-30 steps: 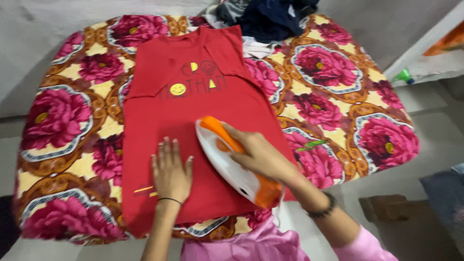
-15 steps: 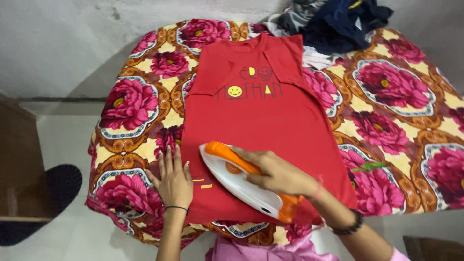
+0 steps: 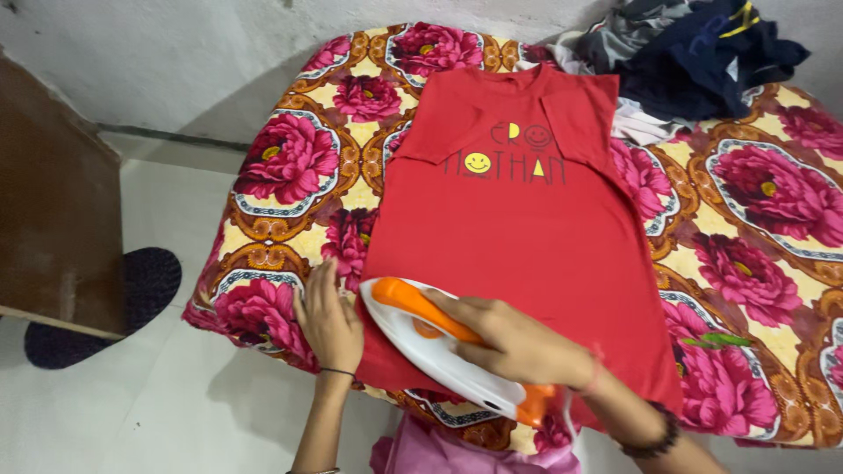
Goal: The person irons a red t-shirt on a floral bedsheet, smoothing it with both hands and using an electric iron to press the front and sleeves. After finishing the red shirt, the person picks up a dark blue t-shirt and begins to smooth it out for ironing.
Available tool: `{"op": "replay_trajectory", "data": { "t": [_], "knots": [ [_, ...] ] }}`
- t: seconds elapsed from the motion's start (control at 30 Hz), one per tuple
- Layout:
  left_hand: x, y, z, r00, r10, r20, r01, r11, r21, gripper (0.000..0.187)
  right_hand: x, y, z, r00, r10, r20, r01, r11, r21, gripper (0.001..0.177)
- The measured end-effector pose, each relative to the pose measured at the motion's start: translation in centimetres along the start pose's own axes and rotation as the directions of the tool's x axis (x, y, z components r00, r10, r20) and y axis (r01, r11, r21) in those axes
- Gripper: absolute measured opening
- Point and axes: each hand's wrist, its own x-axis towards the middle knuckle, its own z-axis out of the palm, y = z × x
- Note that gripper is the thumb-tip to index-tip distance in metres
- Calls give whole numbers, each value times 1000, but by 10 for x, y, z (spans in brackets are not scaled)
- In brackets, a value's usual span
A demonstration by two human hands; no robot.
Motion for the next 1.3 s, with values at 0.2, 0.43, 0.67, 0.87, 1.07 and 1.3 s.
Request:
{"op": "replay_trajectory", "data": {
  "t": [0.2, 0.43, 0.67, 0.87, 1.07, 1.3],
  "knots": [
    [14, 21, -16, 1000, 6, -20, -3, 989, 146, 76, 30, 0, 16, 998, 47, -47, -51, 994, -98, 78],
    [22, 89, -2, 975, 204, 86, -208, 977, 42, 74, -37, 24, -14, 963, 10, -270, -45, 991, -124, 77],
    [13, 163, 78, 869, 331, 367, -335, 941, -54, 63, -82, 57, -57, 743, 533, -405, -529, 838, 134, 77],
    [9, 161, 93, 835, 333, 439, -375, 927, 10, 66, -156, 71, -70, 676, 564, -474, -552, 814, 181, 81],
    [30, 215, 152, 745, 460, 483, -459, 879, -130, 63, -118, 111, -96, 631, 542, -556, -551, 817, 171, 76],
    [33, 217, 145, 732, 503, 460, -516, 850, -107, 63, -128, 108, -107, 516, 665, -540, -678, 702, 218, 81]
  ]
}}
